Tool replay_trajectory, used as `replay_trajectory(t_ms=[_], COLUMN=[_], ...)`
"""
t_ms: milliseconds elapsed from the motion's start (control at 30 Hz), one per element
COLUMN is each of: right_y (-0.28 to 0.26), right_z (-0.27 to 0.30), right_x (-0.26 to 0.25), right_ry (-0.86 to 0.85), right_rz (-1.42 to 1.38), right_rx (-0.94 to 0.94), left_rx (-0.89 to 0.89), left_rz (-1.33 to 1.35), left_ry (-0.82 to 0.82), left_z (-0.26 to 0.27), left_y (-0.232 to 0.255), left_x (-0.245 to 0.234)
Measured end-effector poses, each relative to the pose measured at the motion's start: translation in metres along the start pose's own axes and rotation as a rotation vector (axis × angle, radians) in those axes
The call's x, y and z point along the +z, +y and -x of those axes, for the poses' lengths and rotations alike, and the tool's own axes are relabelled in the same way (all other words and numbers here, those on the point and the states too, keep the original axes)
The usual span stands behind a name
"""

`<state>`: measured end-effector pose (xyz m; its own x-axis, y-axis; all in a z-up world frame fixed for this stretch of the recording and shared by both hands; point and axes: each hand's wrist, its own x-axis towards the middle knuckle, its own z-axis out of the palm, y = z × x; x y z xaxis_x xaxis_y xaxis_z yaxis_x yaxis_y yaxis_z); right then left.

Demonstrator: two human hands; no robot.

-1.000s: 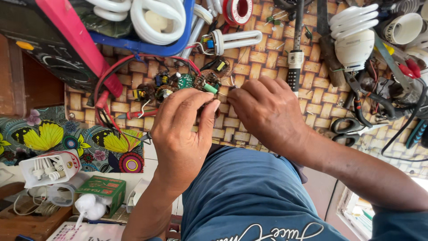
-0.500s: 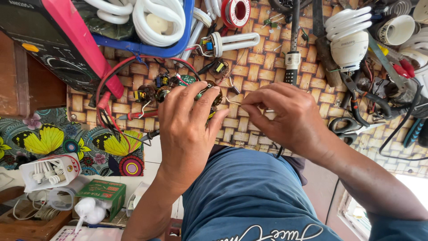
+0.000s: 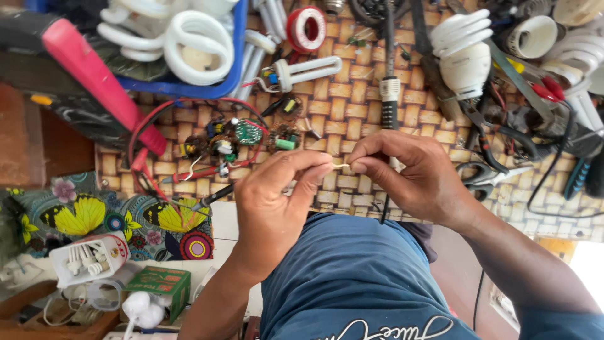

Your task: The person repairs a compact fluorescent light bulb by stripping and inserting wires into the base, then reattaching the metal screw cap. They use pliers and scissors to manipulate the wires and components on a cluttered workbench.

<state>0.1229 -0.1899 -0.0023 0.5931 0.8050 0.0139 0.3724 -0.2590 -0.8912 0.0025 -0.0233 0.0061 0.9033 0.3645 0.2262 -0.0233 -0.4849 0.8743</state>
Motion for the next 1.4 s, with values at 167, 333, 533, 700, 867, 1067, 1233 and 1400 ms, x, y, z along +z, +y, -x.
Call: replay_trajectory(t_ms=[167,333,533,700,867,1067,1233,1400], right_y=[0.007,0.014,0.023,0.037,0.032,0.034,0.047,0.053], right_z=[0.013,0.03,0.057,0.097,0.139,0.138,0.112,0.104], right_x=[-0.007,-0.016,-0.038,-0.068,-0.075,-0.066,-0.063,-0.059], right_ry=[0.069,0.162,0.303,0.485,0.388,0.351,0.467,0.436], right_rz=[-0.095,-0.133,-0.1,0.129,0.78,0.751,1.079,1.167], right_rx=[-0.042,0.017,0.048,0.078,0.171,0.183,0.145,0.241], left_rx=[-0.297,-0.369,-0.391,-0.352,-0.402,-0.405,-0.416,-0.474], left_rz=[0.471,0.804,0.954,0.917,0.877,0.841,0.85,0.91], left_ry=[-0.08,-0.049,-0.124,-0.089,-0.178,-0.153,-0.179,-0.178], left_z=[-0.004,-0.002,-0.009,-0.021,-0.026,-0.034,-0.034,-0.033], left_y=[0.005,-0.001,0.01,0.019,0.02,0.023,0.019,0.017], left_x=[0.017,0.052,0.09,0.101,0.106,0.117,0.116,0.111])
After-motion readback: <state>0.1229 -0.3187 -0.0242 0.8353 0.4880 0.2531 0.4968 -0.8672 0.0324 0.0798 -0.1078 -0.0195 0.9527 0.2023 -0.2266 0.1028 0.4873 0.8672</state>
